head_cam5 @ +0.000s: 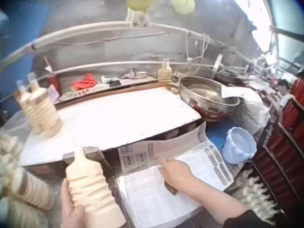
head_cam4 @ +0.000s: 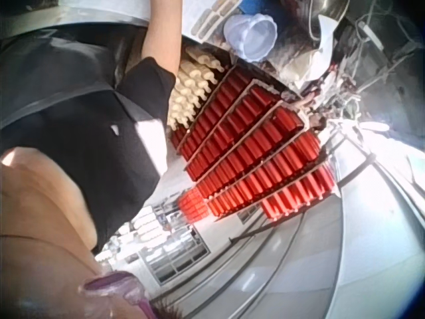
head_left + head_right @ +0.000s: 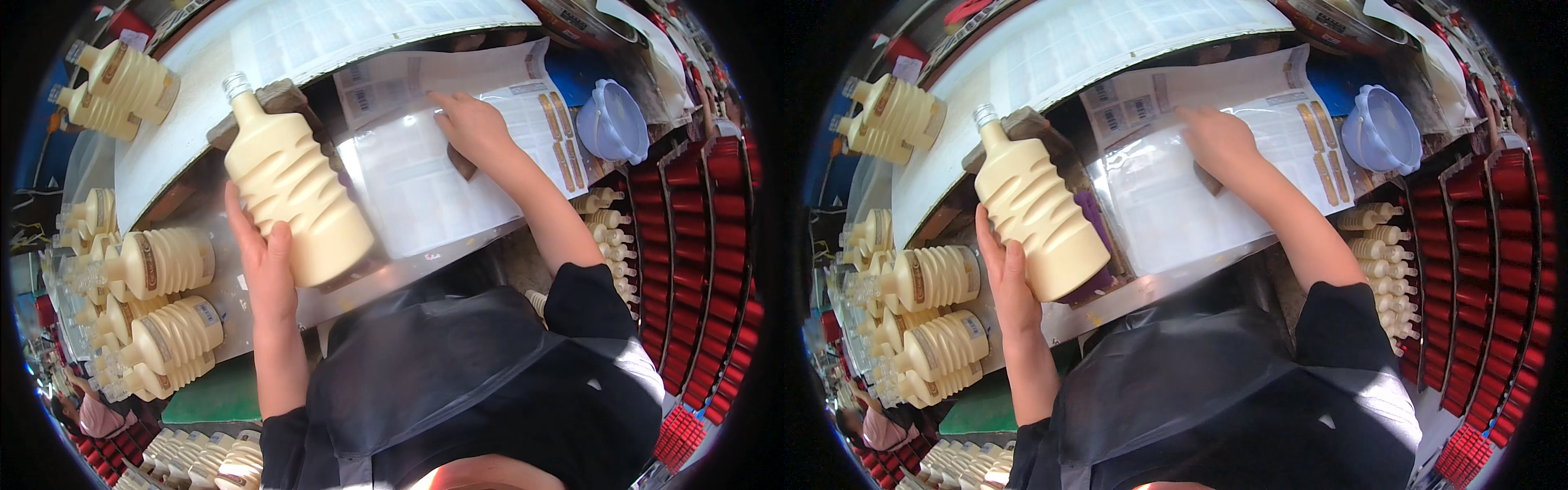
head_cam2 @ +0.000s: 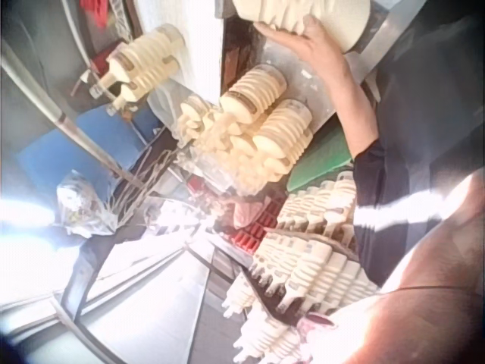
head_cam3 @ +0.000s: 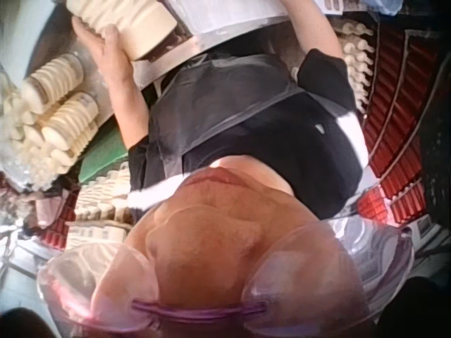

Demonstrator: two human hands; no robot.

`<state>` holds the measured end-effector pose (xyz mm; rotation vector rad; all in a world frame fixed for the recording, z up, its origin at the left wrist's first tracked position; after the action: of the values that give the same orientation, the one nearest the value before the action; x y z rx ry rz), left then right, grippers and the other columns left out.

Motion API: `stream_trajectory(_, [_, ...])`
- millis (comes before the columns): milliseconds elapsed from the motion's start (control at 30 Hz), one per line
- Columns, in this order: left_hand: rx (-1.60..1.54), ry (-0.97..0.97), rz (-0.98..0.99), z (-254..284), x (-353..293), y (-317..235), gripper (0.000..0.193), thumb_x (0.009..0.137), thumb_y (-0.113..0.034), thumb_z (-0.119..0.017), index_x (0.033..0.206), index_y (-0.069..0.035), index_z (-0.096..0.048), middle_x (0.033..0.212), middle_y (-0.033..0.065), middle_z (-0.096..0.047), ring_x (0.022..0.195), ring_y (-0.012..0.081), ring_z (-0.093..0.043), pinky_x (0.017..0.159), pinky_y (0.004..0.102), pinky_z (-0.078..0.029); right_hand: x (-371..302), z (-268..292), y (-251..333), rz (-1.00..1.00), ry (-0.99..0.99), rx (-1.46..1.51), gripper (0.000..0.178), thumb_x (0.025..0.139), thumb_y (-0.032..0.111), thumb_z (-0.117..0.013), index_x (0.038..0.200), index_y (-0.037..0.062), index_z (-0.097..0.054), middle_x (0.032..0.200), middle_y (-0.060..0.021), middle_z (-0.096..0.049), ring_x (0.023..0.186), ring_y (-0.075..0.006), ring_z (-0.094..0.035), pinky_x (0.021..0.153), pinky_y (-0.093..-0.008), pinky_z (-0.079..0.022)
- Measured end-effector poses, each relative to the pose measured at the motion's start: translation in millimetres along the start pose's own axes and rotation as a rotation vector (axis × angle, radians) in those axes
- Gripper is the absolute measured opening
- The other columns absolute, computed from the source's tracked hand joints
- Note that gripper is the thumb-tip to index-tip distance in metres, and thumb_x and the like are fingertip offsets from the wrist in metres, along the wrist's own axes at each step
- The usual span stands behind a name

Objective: The person applies adhesive labels to cream-colored plastic bottles. They pick up a bottle, peel a label from a sheet, wrap it around the bottle, smooth it, and place the bottle on a nearby table. The process repeats for several bottles.

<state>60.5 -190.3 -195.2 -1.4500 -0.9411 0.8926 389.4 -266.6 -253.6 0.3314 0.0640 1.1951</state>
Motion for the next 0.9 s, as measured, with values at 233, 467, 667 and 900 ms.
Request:
stream_trajectory(233, [0.126,-0.015,-0.019,-2,0,3,0.100,0.089,-0.028,-0.073,0.162,0.001,-0.012,0.158,0.0218,-0.032,0.145,0.0303,-0.036,0.121,0.0422,-0.028,22,-4,5,0.066,0.103,-0.105,0.039,0.095,0.010,-0.050,0.132,0.0107,-0.063,0.102,-0.0184,-0.067,0.094,-0.0382,-0.067,0.082,-0.0459,-0.054])
stream_trajectory(467, [0.115,-0.008,-0.040,-1,-1,5,0.099,0.089,-0.028,-0.073,0.162,0.001,-0.013,0.158,0.0219,-0.032,0.145,0.0304,-0.035,0.121,0.0423,-0.027,5,0,10,0.087,0.111,-0.142,0.042,0.091,0.006,-0.049,0.130,0.0088,-0.064,0.096,-0.0203,-0.069,0.090,-0.0387,-0.070,0.080,-0.0460,-0.055])
stream_trajectory(667, [0.130,-0.022,-0.051,4,-3,10,0.095,0.090,-0.024,-0.071,0.163,0.000,-0.014,0.158,0.0218,-0.034,0.144,0.0301,-0.037,0.121,0.0409,-0.027,-20,7,13,0.020,0.268,-0.166,0.045,0.092,0.009,-0.051,0.135,0.0088,-0.063,0.094,-0.0226,-0.071,0.088,-0.0399,-0.070,0.081,-0.0470,-0.055])
stream_trajectory(900, [-0.029,0.008,-0.027,0,-2,13,0.091,0.090,-0.016,-0.068,0.163,-0.003,-0.015,0.158,0.0197,-0.035,0.141,0.0291,-0.040,0.119,0.0399,-0.030,-68,39,-47,-0.275,0.033,-0.016,0.039,0.093,0.012,-0.053,0.129,0.0068,-0.067,0.108,-0.0241,-0.071,0.099,-0.0406,-0.068,0.092,-0.0487,-0.053])
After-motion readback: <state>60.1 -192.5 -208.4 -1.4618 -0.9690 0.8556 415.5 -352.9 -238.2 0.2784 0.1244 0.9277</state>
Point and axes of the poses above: each hand's wrist, its own x-axis towards the middle knuckle, its own z-axis out of the back of the hand, y = z × x, the point moved 4 cm from there along x, towards the middle knuckle
